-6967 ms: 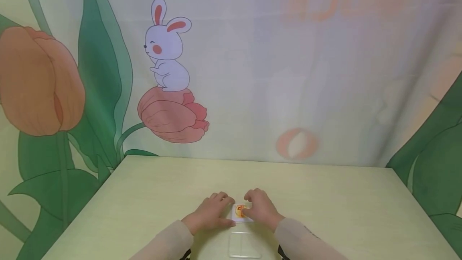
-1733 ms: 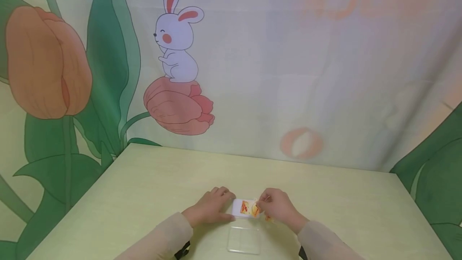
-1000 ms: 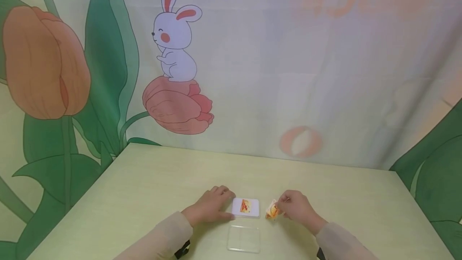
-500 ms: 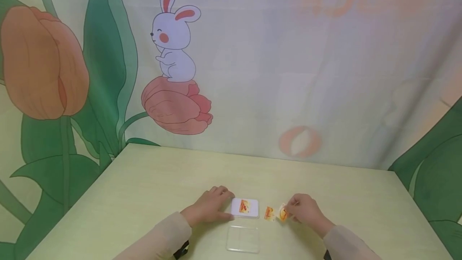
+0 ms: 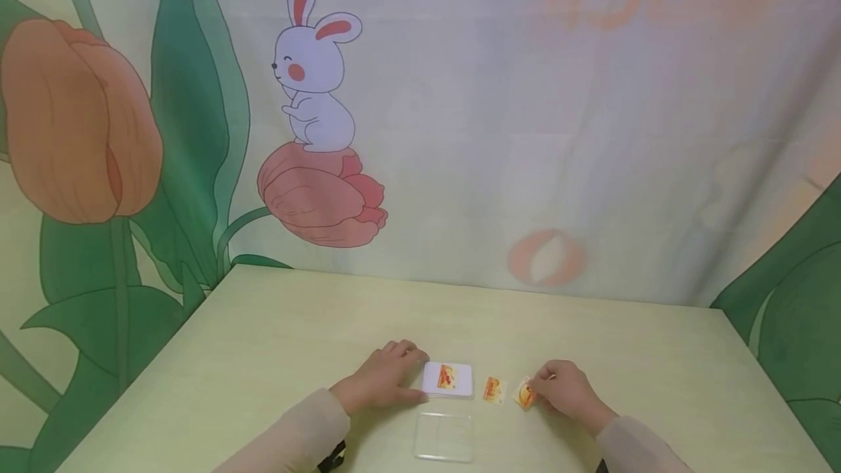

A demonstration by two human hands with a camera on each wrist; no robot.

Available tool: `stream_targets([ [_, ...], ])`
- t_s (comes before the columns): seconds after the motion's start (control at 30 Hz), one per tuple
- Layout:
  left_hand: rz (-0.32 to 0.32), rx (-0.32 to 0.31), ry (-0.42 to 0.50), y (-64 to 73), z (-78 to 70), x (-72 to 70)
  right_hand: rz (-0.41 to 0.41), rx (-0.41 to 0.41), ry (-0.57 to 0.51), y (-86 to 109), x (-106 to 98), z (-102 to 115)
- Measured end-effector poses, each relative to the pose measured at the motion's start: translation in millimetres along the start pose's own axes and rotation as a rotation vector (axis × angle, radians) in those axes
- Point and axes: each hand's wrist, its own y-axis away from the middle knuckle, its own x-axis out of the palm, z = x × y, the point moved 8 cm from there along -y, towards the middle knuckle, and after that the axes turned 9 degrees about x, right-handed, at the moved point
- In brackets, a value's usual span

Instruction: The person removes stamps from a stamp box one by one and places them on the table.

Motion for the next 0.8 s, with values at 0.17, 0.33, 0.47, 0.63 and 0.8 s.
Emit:
stream_targets([
  [0.17,0.002,0.003,0.003,0.2,-1.2,-1.2,0.009,0.003,-0.008,-3.7,3.1,-4.3],
  [0.33,-0.001,-0.001,-0.003,0.2,0.0,-0.3,0.01,-0.01,-0.015,-5.0,5.3,-5.7],
  [0.47,-0.003,-0.002,-0.004,-0.1,0.6,-0.1,0.013,-0.015,-0.011,-4.9,5.2,-6.2],
  [0.63,-0.003,0.0,-0.001,-0.4,0.3,0.1,0.015,-0.012,-0.014,-4.1,3.0,-8.2],
  [0.8,0.0,-0.004,0.006,0.6,-0.7,-0.9,0.027,-0.022,-0.014,0.7,0.3,-5.1],
])
